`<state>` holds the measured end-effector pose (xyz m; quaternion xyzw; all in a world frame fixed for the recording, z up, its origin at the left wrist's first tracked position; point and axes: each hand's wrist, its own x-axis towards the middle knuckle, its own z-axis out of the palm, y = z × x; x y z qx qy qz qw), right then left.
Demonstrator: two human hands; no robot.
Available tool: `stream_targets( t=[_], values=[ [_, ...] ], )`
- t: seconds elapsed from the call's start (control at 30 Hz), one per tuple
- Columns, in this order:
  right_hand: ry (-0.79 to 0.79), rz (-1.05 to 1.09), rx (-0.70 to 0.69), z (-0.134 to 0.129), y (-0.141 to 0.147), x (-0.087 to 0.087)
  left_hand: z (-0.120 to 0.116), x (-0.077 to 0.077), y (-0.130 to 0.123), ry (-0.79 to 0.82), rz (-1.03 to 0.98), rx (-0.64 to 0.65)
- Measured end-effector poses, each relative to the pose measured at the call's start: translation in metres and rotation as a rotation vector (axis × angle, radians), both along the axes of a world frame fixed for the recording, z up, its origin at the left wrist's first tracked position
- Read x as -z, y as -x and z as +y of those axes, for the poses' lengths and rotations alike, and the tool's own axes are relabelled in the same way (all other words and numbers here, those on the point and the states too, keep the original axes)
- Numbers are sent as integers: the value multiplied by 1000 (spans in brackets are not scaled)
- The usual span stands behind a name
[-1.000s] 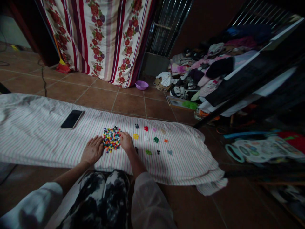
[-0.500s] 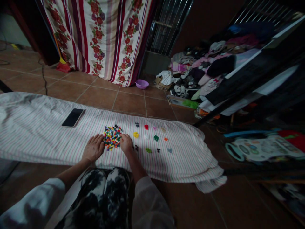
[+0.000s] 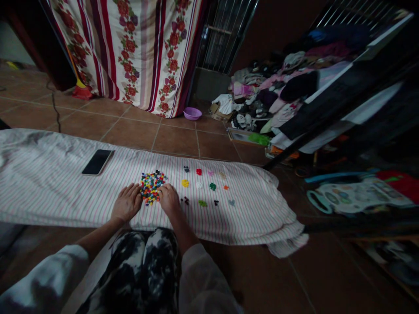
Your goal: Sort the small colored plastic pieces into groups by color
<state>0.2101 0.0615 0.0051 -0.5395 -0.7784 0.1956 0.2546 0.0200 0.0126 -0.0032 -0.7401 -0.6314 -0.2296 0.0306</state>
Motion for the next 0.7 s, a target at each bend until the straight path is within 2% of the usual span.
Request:
stream_targets(
  t=[0.3,0.5,0.7],
  values=[
    [-6,-26,31,-10,-3,-16,0,3,2,-43,22,34],
    [-20,0,48,-12,-7,-18,1,7,4,-53,35,42],
    [-106,87,158,-1,-39,-13,2,12,6,-71,45,50]
  ],
)
